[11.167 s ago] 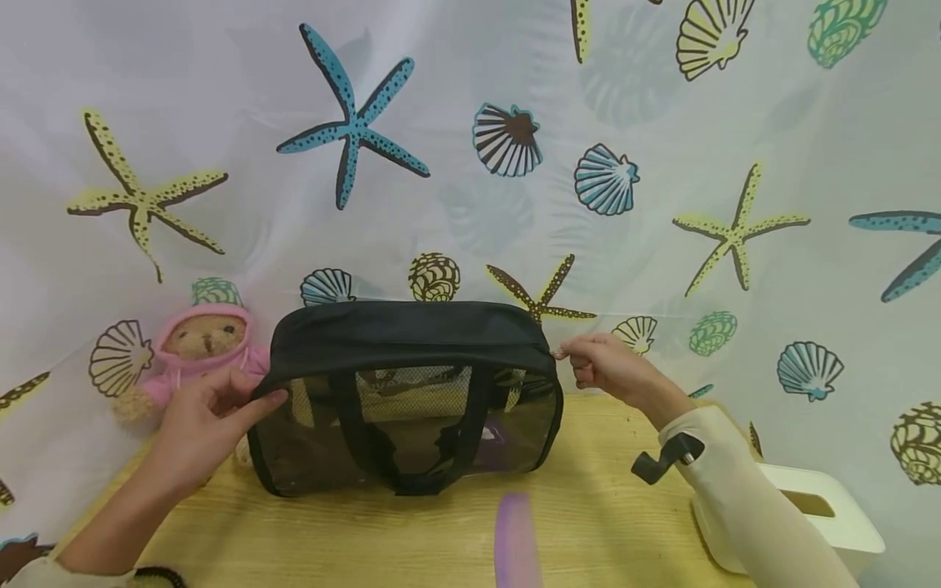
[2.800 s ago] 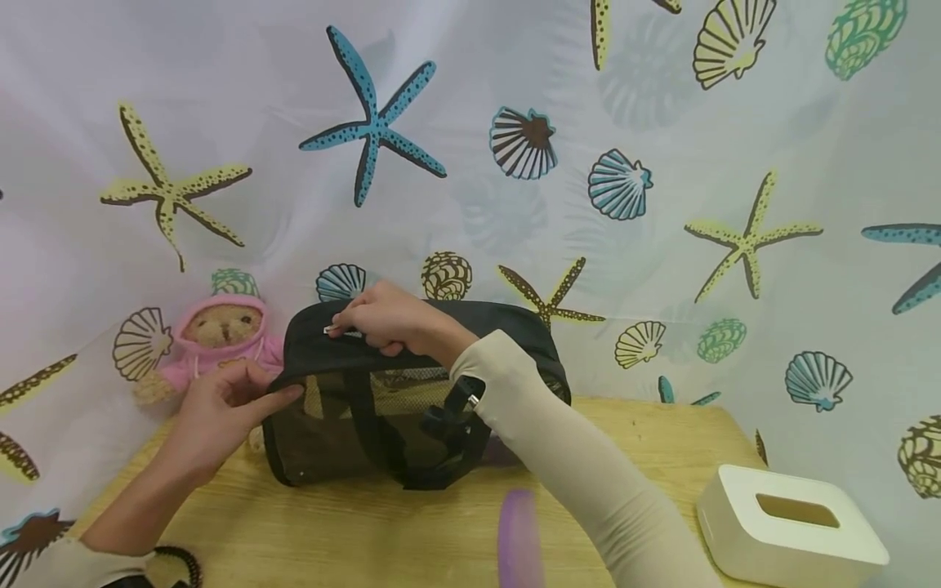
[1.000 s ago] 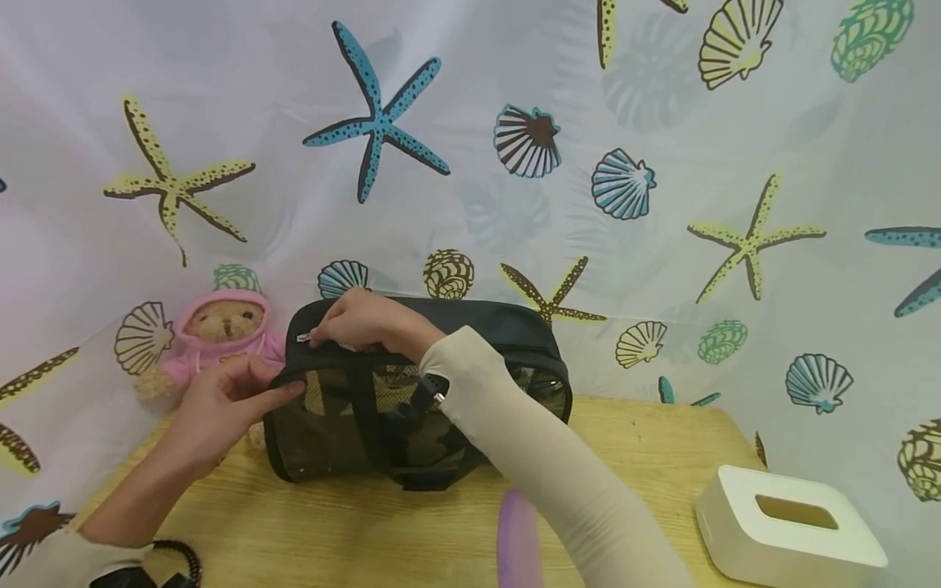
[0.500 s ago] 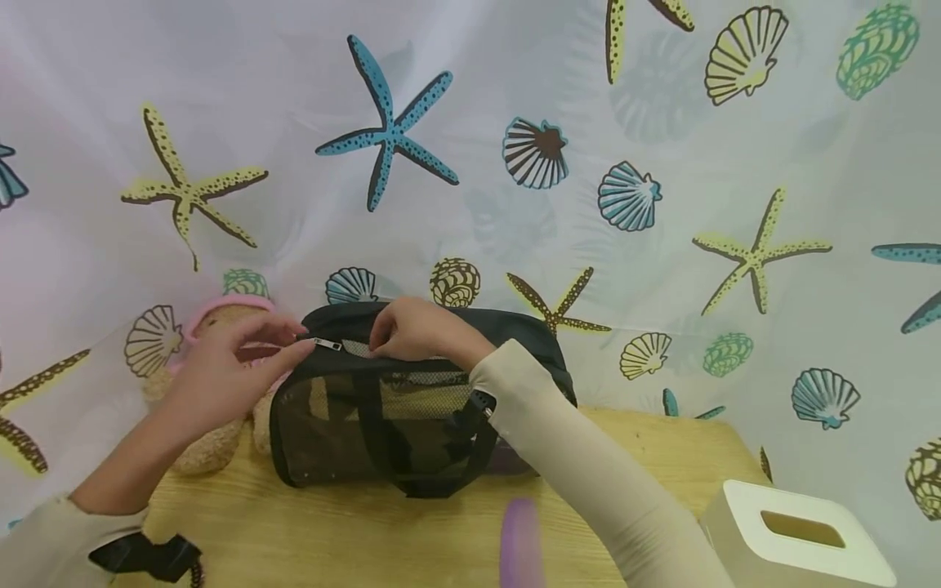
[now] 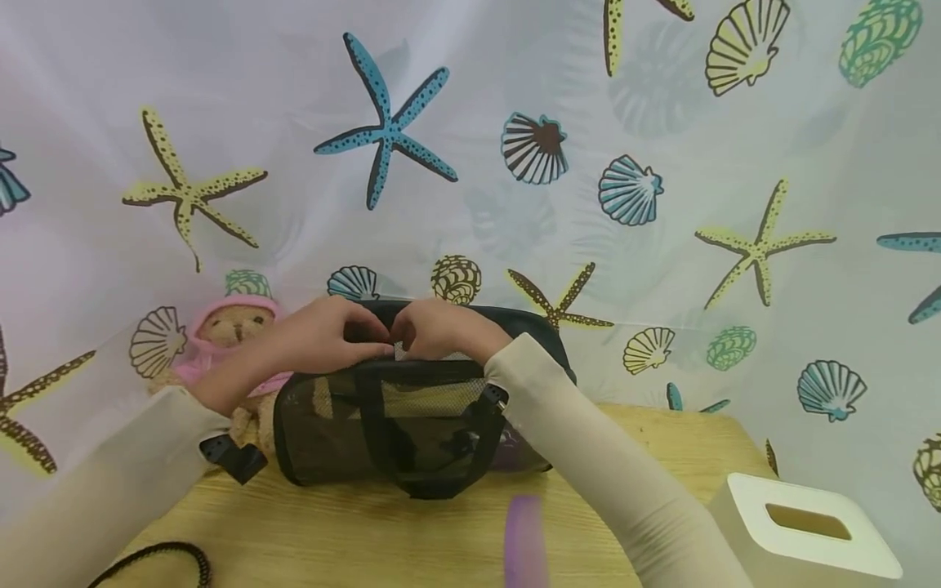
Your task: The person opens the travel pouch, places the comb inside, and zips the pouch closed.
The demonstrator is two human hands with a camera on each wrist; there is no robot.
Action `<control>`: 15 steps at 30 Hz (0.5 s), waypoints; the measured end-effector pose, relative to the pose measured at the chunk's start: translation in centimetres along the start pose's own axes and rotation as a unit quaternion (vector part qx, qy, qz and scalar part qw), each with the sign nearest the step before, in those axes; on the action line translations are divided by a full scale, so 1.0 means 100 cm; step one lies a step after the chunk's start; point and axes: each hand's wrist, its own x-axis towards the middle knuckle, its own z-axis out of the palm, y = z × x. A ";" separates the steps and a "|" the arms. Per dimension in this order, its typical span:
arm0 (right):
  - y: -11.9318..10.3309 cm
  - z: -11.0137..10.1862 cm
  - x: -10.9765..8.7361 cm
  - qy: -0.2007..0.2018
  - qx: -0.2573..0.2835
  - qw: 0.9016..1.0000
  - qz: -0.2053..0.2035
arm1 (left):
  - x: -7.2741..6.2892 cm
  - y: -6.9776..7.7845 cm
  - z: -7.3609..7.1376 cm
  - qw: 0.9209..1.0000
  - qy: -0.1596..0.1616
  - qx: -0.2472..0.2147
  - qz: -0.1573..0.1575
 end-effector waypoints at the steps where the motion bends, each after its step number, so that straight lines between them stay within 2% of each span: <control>1: 0.001 -0.001 0.000 -0.008 -0.001 1.000 -0.001 | 0.002 -0.001 -0.001 1.000 -0.012 -0.002 0.005; 5: 0.004 -0.002 0.000 -0.027 0.002 1.000 -0.015 | 0.005 -0.003 -0.007 0.999 -0.052 -0.010 0.014; 8: 0.007 -0.002 0.001 -0.036 0.003 0.999 -0.016 | 0.006 -0.003 -0.010 0.997 -0.070 -0.007 0.015; 15: 0.020 -0.004 -0.007 -0.046 -0.009 0.999 -0.013 | 0.010 -0.004 -0.008 0.997 -0.080 -0.011 0.011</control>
